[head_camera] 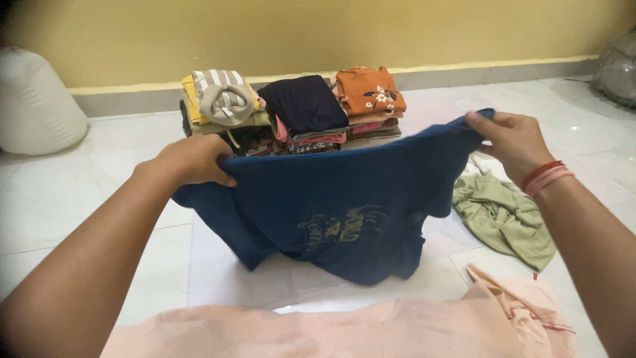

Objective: The person folds several shirts one by one on a tiled floor. They smooth each shirt, fold the sleeves and body, and place the folded shirts into a neat stack.

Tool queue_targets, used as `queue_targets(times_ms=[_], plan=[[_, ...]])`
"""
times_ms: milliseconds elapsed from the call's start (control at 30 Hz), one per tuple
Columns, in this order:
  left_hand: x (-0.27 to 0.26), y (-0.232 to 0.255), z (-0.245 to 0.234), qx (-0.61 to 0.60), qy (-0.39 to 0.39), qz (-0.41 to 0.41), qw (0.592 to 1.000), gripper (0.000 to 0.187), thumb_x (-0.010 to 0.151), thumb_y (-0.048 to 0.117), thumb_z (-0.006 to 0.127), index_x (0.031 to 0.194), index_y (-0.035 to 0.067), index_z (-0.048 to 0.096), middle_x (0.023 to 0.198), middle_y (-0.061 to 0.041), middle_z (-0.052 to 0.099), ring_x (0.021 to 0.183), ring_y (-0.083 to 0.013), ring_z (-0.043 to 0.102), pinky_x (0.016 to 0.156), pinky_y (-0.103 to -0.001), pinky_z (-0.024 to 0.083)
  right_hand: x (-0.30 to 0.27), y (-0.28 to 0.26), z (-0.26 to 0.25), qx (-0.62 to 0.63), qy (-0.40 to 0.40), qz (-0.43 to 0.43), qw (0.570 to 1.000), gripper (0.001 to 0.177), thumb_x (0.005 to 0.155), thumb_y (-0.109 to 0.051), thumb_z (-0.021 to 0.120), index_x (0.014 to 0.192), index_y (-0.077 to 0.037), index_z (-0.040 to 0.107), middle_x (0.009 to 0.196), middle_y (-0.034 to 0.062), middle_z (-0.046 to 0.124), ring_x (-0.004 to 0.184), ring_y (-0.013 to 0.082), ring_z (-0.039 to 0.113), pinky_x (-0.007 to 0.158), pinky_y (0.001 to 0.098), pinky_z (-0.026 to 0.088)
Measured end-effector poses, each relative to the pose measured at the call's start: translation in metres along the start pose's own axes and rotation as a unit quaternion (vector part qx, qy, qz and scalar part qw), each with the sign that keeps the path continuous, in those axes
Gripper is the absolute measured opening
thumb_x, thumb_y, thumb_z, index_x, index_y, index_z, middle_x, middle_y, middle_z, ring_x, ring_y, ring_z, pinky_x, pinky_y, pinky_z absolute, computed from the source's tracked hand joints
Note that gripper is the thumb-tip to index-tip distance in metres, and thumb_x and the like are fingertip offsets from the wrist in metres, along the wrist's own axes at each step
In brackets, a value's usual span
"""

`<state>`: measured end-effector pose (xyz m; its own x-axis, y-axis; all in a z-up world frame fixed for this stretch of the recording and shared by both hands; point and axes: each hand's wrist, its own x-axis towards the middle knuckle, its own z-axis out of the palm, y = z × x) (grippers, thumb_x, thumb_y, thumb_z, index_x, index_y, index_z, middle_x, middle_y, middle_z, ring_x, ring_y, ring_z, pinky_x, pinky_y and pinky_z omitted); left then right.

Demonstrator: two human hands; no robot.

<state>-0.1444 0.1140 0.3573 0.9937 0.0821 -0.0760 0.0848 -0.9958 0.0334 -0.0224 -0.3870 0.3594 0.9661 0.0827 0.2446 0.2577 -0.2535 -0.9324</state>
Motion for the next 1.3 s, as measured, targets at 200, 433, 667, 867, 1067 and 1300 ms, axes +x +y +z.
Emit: queue_targets(times_ms=[200, 433, 667, 867, 1067, 1300], plan=[[0.007, -0.015, 0.004, 0.089, 0.016, -0.106, 0.99, 0.036, 0.078, 0.031, 0.087, 0.113, 0.026, 0.078, 0.115, -0.004, 0.076, 0.113, -0.0255, 0.07, 0.093, -0.044, 0.055, 0.01, -0.009, -0.005, -0.31, -0.163, -0.037, 0.936, 0.05, 0.083, -0.02, 0.079, 0.133, -0.016, 0.07, 0.123, 0.0119, 0.076, 0.112, 0.0258, 0.07, 0.102, 0.0386, 0.052], [0.055, -0.024, 0.04, -0.161, 0.062, -0.241, 0.955, 0.021, 0.095, 0.024, 0.07, 0.107, 0.009, 0.079, 0.102, -0.016, 0.083, 0.091, -0.0313, 0.081, 0.085, -0.042, 0.062, 0.059, 0.039, 0.033, -0.518, 0.032, -0.089, 0.85, 0.027, 0.085, -0.017, 0.082, 0.112, -0.015, 0.083, 0.107, 0.0188, 0.077, 0.098, 0.0372, 0.072, 0.093, 0.0443, 0.056], [0.099, -0.048, 0.0, -0.583, 0.405, -0.061, 0.702, 0.015, 0.084, -0.005, 0.065, 0.093, 0.006, 0.064, 0.091, -0.003, 0.068, 0.083, -0.0151, 0.073, 0.068, -0.032, 0.063, 0.127, 0.007, 0.029, -0.033, 0.124, -0.256, 0.958, 0.022, 0.089, 0.006, 0.068, 0.108, -0.001, 0.077, 0.104, 0.0108, 0.078, 0.092, 0.0146, 0.075, 0.085, 0.0277, 0.063], [0.045, -0.073, -0.007, -0.29, 0.58, 0.136, 0.749, 0.013, 0.089, -0.002, 0.074, 0.102, 0.0, 0.069, 0.103, -0.012, 0.073, 0.095, -0.02, 0.071, 0.078, -0.03, 0.058, 0.085, -0.029, 0.006, 0.045, 0.019, -0.333, 0.942, 0.021, 0.101, 0.014, 0.065, 0.118, 0.004, 0.071, 0.114, 0.0115, 0.074, 0.102, 0.0151, 0.072, 0.099, 0.0299, 0.061], [-0.013, -0.129, 0.112, -0.31, 0.036, 0.053, 0.948, 0.033, 0.074, 0.006, 0.078, 0.107, 0.005, 0.079, 0.102, -0.012, 0.083, 0.094, -0.0234, 0.075, 0.09, -0.035, 0.057, -0.006, 0.025, 0.013, -0.208, -0.193, -0.051, 0.958, 0.03, 0.083, 0.0, 0.072, 0.112, -0.002, 0.077, 0.103, 0.0111, 0.08, 0.096, 0.0222, 0.071, 0.092, 0.0353, 0.056], [-0.012, -0.115, 0.248, -0.272, -0.044, -0.033, 0.961, 0.038, 0.078, -0.002, 0.072, 0.115, 0.007, 0.077, 0.114, -0.012, 0.079, 0.109, -0.0254, 0.074, 0.097, -0.036, 0.057, -0.056, 0.109, 0.086, -0.341, -0.36, -0.008, 0.868, 0.034, 0.08, -0.013, 0.075, 0.114, -0.01, 0.078, 0.112, 0.0061, 0.081, 0.104, 0.0182, 0.075, 0.096, 0.0321, 0.056]])
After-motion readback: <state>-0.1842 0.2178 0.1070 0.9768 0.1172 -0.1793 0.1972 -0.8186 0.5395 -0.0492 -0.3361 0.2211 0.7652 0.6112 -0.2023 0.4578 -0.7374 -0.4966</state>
